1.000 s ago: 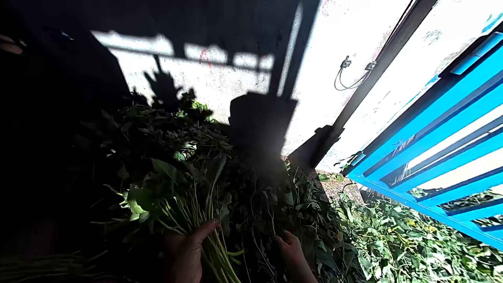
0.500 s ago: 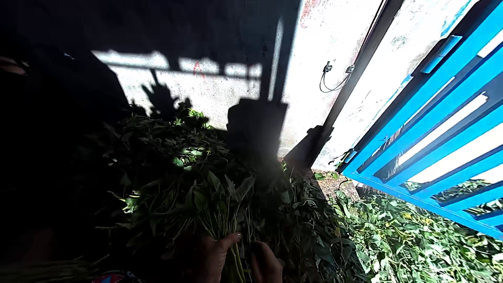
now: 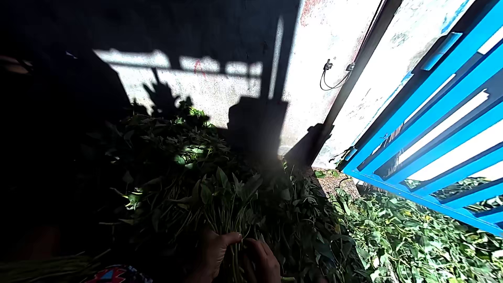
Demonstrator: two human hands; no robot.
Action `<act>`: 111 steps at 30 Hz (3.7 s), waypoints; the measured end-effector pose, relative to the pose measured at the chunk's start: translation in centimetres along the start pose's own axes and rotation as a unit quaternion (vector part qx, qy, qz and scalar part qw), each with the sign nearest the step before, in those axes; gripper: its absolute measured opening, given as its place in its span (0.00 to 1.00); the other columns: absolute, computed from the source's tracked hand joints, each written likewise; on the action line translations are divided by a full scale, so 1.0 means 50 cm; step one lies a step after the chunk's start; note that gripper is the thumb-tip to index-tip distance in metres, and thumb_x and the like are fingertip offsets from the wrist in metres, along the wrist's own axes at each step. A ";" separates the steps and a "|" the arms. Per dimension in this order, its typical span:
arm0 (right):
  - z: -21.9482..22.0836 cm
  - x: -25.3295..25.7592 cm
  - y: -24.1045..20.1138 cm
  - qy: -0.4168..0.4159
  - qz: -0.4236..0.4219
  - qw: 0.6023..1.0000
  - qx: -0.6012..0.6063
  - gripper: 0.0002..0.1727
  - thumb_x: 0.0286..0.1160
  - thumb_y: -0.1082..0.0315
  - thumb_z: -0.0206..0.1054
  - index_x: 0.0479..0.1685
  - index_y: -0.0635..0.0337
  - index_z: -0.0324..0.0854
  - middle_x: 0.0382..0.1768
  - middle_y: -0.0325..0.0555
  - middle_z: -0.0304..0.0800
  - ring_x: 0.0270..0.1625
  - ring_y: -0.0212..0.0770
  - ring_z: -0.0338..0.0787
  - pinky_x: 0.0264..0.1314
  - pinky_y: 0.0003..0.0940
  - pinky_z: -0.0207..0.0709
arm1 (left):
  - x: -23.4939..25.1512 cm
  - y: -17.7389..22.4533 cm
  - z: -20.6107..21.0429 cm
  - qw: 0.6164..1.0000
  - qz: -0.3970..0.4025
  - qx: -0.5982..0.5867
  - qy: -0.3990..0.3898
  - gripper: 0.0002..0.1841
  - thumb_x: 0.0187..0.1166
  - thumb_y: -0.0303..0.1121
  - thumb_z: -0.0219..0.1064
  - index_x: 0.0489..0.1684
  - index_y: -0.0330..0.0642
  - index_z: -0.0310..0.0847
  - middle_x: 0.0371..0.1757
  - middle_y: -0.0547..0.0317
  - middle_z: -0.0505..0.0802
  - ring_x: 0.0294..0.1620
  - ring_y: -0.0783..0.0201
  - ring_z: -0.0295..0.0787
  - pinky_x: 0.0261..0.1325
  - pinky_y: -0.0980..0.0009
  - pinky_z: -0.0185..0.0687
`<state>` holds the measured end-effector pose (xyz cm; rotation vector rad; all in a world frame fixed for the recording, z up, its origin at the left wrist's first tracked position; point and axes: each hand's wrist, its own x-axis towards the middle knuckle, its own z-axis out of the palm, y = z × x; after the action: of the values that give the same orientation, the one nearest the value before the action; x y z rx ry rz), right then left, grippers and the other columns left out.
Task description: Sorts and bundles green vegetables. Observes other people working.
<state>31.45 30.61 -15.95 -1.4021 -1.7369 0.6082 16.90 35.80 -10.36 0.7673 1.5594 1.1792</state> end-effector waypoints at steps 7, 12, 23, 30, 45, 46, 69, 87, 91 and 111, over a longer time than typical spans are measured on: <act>-0.032 0.025 -0.034 -0.042 0.275 0.870 0.407 0.16 0.83 0.62 0.64 0.55 0.67 0.84 0.41 0.47 0.92 0.44 0.36 0.91 0.53 0.37 0.87 | -0.012 0.007 -0.003 0.994 0.070 0.038 -0.068 0.34 0.39 0.20 0.87 0.54 0.33 0.80 0.43 0.55 0.95 0.46 0.66 0.95 0.51 0.68 0.94; -0.040 0.037 -0.047 0.007 0.346 0.796 0.497 0.16 0.81 0.68 0.67 0.61 0.68 0.78 0.43 0.51 0.91 0.43 0.39 0.92 0.49 0.38 0.88 | -0.021 0.007 0.004 0.993 0.080 0.009 -0.087 0.38 0.38 0.17 0.87 0.58 0.33 0.76 0.45 0.55 0.95 0.48 0.66 0.95 0.52 0.69 0.94; -0.026 0.009 0.004 -0.029 0.105 0.930 0.351 0.09 0.83 0.76 0.59 0.50 0.68 0.86 0.39 0.43 0.93 0.42 0.28 0.91 0.51 0.28 0.87 | -0.004 -0.003 0.021 0.992 0.079 -0.099 0.011 0.28 0.39 0.14 0.82 0.46 0.27 0.80 0.35 0.47 0.94 0.36 0.59 0.95 0.41 0.65 0.94; -0.100 -0.006 0.108 -0.415 0.271 0.858 -0.136 0.29 0.75 0.47 0.71 0.57 0.68 0.86 0.58 0.72 0.87 0.62 0.69 0.88 0.64 0.70 0.79 | 0.060 0.061 -0.052 0.976 0.150 -0.122 0.101 0.28 0.44 0.14 0.82 0.50 0.27 0.80 0.40 0.43 0.94 0.41 0.54 0.96 0.44 0.60 0.96; -0.019 0.029 0.001 -0.182 0.024 0.976 0.115 0.16 0.87 0.61 0.60 0.60 0.62 0.86 0.50 0.53 0.90 0.52 0.46 0.91 0.57 0.46 0.86 | 0.026 0.033 -0.026 0.994 0.099 -0.031 0.023 0.34 0.40 0.19 0.86 0.54 0.29 0.79 0.43 0.49 0.95 0.45 0.60 0.96 0.48 0.65 0.95; -0.028 0.030 0.002 -0.206 0.029 0.966 0.152 0.16 0.88 0.62 0.58 0.59 0.64 0.85 0.47 0.52 0.90 0.49 0.44 0.91 0.55 0.44 0.86 | 0.029 0.034 -0.030 0.996 0.080 -0.037 0.015 0.34 0.40 0.18 0.85 0.54 0.29 0.78 0.43 0.48 0.94 0.44 0.59 0.95 0.47 0.64 0.95; -0.176 0.016 0.063 -0.183 0.181 0.847 0.465 0.21 0.83 0.54 0.54 0.22 0.49 0.82 0.14 0.27 0.72 0.18 0.25 0.72 0.25 0.26 0.69 | 0.031 0.105 -0.072 0.946 0.043 -0.259 0.188 0.19 0.58 0.10 0.74 0.49 0.23 0.77 0.31 0.36 0.91 0.22 0.47 0.91 0.25 0.56 0.92; -0.039 0.040 -0.035 -0.191 0.043 0.914 0.356 0.16 0.80 0.70 0.69 0.61 0.69 0.82 0.46 0.48 0.94 0.44 0.34 0.93 0.51 0.33 0.89 | 0.011 0.105 -0.090 0.960 0.129 -0.231 0.090 0.22 0.50 0.11 0.77 0.44 0.26 0.75 0.32 0.37 0.91 0.29 0.47 0.94 0.34 0.53 0.96; -0.020 0.026 -0.032 -0.163 0.009 0.935 0.314 0.10 0.79 0.70 0.69 0.49 0.69 0.87 0.40 0.48 0.93 0.42 0.35 0.92 0.51 0.33 0.88 | 0.012 0.104 -0.091 0.964 0.124 -0.225 0.075 0.22 0.49 0.13 0.79 0.43 0.26 0.75 0.32 0.36 0.91 0.28 0.46 0.94 0.35 0.53 0.96; 0.080 0.104 0.142 -0.301 0.208 0.931 0.006 0.20 0.84 0.62 0.59 0.64 0.65 0.83 0.61 0.59 0.88 0.65 0.54 0.88 0.72 0.54 0.78 | 0.036 0.129 -0.127 0.934 0.161 -0.222 0.230 0.20 0.57 0.11 0.76 0.49 0.27 0.77 0.34 0.41 0.93 0.30 0.51 0.94 0.33 0.57 0.95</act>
<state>31.91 37.94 -22.23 -1.7072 -1.8811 1.3979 9.85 37.51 -4.68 0.4692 1.4710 1.9841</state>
